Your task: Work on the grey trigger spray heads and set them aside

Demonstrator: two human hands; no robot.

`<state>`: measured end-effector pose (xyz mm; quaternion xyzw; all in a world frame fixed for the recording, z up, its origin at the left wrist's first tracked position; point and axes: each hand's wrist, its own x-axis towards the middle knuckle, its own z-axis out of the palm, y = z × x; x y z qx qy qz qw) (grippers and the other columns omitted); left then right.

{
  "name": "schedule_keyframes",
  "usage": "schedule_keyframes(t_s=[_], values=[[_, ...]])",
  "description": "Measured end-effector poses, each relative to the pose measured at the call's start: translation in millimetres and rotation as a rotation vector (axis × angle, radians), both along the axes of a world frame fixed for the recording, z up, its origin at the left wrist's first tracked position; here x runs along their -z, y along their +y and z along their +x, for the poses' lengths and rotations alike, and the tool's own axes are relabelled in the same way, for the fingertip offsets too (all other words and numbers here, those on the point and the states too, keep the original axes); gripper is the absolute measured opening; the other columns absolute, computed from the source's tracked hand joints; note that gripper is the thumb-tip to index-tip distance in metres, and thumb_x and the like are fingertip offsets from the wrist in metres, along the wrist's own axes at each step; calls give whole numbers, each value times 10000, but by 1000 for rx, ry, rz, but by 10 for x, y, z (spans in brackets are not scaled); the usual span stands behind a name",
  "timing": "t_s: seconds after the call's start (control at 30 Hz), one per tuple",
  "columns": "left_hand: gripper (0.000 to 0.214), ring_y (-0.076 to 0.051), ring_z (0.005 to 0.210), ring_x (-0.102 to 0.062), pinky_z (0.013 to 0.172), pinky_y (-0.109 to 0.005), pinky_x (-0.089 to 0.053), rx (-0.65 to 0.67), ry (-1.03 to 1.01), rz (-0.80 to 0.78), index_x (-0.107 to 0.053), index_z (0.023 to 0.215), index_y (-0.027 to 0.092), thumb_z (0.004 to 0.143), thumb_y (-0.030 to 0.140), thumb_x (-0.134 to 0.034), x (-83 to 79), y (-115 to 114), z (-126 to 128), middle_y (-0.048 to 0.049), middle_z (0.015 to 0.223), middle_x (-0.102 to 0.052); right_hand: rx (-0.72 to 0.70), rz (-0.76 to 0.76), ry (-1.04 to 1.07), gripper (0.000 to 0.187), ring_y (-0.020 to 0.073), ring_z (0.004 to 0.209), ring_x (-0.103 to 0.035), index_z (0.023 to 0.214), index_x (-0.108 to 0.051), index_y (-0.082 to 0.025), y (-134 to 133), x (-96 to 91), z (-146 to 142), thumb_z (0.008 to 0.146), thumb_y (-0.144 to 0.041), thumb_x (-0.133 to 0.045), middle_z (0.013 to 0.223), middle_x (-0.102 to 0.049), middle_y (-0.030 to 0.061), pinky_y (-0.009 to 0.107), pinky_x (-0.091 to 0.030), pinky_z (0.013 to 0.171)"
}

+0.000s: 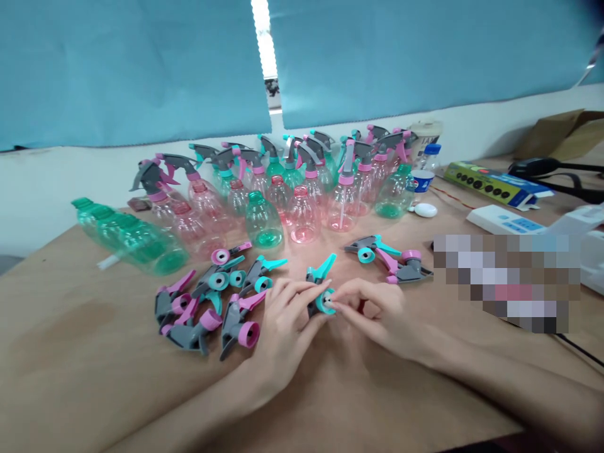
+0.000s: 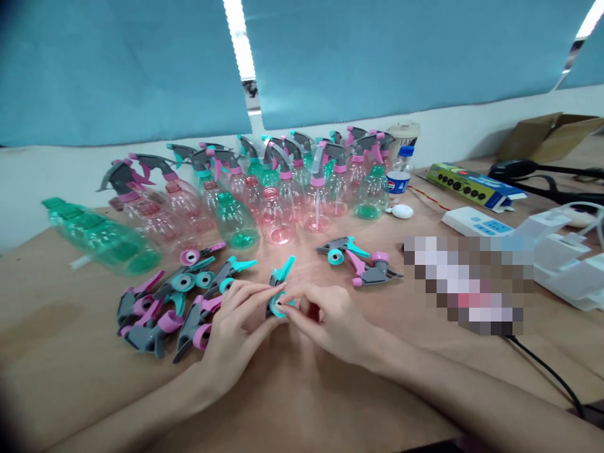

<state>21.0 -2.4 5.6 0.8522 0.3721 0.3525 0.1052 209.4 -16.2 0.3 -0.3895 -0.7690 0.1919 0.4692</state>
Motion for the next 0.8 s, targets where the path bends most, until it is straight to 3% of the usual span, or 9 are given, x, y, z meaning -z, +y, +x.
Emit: schedule_keyframes(t_s=[0.13, 0.3, 0.4, 0.53, 0.63, 0.8], values=[[325, -227, 923, -534, 818, -394, -426, -53, 67, 113, -581, 1191, 236, 870, 277, -608, -196, -2, -155, -39, 1017, -679, 36, 71, 16, 84, 63, 431, -475, 958, -563, -176, -18, -1, 5, 888, -216, -542, 552, -537, -60, 164, -363, 412], [251, -238, 915, -550, 779, -381, -424, -193, 221, 213, -617, 1126, 250, 880, 289, -583, -480, 75, -619, -26, 973, -707, 36, 9, -24, 87, 66, 447, -491, 967, -544, -185, 38, 116, -14, 887, -219, -541, 587, -546, -52, 156, -357, 388], [292, -270, 991, -550, 813, -414, -382, -299, 399, 169, -603, 1156, 278, 865, 309, -606, -568, 120, -941, -27, 1057, -695, 23, -50, -53, 112, 77, 487, -536, 995, -542, -190, 82, 175, -5, 895, -239, -531, 622, -565, -38, 159, -395, 406], [358, -278, 1073, -534, 877, -429, -385, -268, 454, 54, -579, 1191, 294, 850, 403, -602, -594, 92, -1231, -30, 1183, -639, 19, -106, -73, 130, 98, 545, -588, 989, -551, -190, 111, 189, 10, 900, -281, -522, 679, -604, -11, 172, -444, 432], [294, -263, 1100, -529, 906, -409, -408, -257, 377, 16, -621, 1109, 259, 879, 425, -545, -597, 19, -1272, -41, 1137, -642, 28, -104, -107, 136, 111, 559, -602, 970, -564, -188, 123, 174, 7, 904, -293, -509, 689, -625, 3, 190, -462, 453], [282, -241, 1025, -567, 892, -397, -442, -215, 346, -18, -639, 1052, 247, 916, 432, -476, -575, -12, -1105, -45, 1069, -649, 60, -36, -174, 133, 140, 643, -629, 935, -587, -193, 153, 114, 32, 903, -283, -494, 772, -668, 34, 251, -503, 567]])
